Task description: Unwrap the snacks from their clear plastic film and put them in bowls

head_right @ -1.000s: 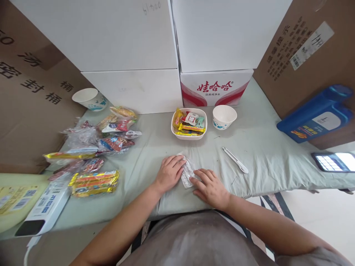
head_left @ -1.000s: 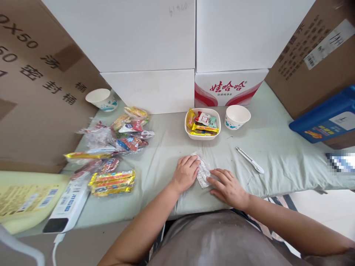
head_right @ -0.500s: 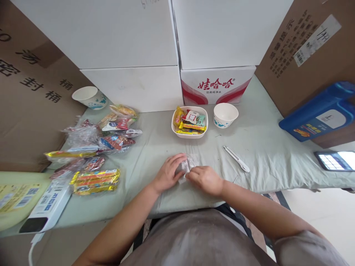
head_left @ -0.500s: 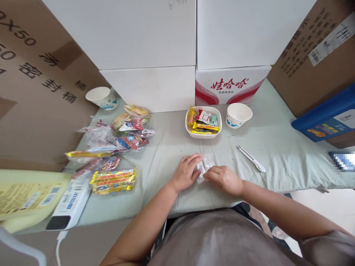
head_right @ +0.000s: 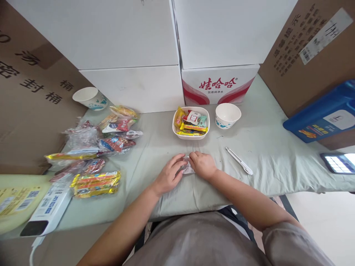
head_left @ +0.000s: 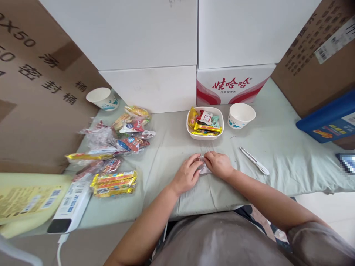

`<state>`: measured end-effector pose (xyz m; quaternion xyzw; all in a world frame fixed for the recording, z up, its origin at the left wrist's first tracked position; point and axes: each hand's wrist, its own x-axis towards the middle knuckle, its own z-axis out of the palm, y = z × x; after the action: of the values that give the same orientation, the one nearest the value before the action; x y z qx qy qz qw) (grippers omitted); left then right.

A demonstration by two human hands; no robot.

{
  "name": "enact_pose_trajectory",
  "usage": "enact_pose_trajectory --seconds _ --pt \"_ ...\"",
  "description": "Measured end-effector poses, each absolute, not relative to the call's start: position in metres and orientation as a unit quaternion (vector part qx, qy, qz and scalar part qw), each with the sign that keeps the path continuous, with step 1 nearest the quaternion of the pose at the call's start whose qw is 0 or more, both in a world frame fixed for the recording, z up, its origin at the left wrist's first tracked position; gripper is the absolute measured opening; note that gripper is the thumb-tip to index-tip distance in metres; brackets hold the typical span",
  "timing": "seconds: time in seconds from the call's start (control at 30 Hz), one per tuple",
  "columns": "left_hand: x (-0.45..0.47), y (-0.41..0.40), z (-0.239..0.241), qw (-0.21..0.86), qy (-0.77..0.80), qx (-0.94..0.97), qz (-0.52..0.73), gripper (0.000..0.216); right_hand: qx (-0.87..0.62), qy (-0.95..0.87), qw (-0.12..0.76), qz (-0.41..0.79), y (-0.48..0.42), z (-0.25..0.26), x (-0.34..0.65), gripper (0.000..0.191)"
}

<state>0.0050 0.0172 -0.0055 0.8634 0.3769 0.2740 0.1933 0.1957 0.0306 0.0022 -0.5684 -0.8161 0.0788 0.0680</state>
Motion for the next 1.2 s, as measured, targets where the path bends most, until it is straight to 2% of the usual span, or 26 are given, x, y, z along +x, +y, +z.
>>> enact_pose_trajectory --seconds 0.07,0.17,0.3,0.43,0.53,0.73,0.93,1.0,1.07,1.13,1.2 --pt "0.006 0.017 -0.006 0.164 0.421 0.853 0.261 0.024 -0.565 -0.819 0.070 0.069 0.031 0.001 0.196 0.029" --pt "0.007 0.018 -0.007 0.136 0.472 0.834 0.251 0.022 -0.573 -0.814 0.082 0.050 0.035 0.002 0.204 0.026" --pt "0.006 0.019 -0.007 0.139 0.467 0.834 0.259 0.022 -0.602 -0.784 0.153 -0.004 0.040 0.013 0.224 0.021" --pt "0.007 0.020 -0.006 0.144 0.469 0.832 0.259 0.020 -0.472 -0.856 0.206 0.042 0.026 0.016 0.223 0.021" --pt "0.009 0.019 -0.006 0.137 0.484 0.826 0.252 0.025 -0.418 -0.887 0.178 0.083 0.011 0.010 0.207 0.023" --pt "0.009 0.017 -0.008 0.124 0.491 0.825 0.252 0.039 -0.456 -0.878 0.120 0.085 0.009 0.011 0.195 0.038" --pt "0.003 0.018 -0.009 0.113 0.468 0.838 0.258 0.040 -0.414 -0.898 0.101 0.112 0.015 0.011 0.204 0.020" --pt "0.002 0.018 -0.009 0.112 0.463 0.841 0.257 0.038 -0.400 -0.899 0.131 0.121 0.022 0.018 0.221 0.023" --pt "0.001 0.018 -0.010 0.112 0.461 0.843 0.254 0.036 -0.423 -0.879 0.197 0.102 0.039 0.037 0.247 0.026" --pt "0.002 0.018 -0.011 0.111 0.463 0.843 0.252 0.036 -0.493 -0.825 0.275 0.033 0.067 0.065 0.277 0.026" --pt "0.002 0.018 -0.011 0.109 0.467 0.842 0.247 0.036 -0.593 -0.751 0.289 -0.037 0.103 0.093 0.303 0.026"
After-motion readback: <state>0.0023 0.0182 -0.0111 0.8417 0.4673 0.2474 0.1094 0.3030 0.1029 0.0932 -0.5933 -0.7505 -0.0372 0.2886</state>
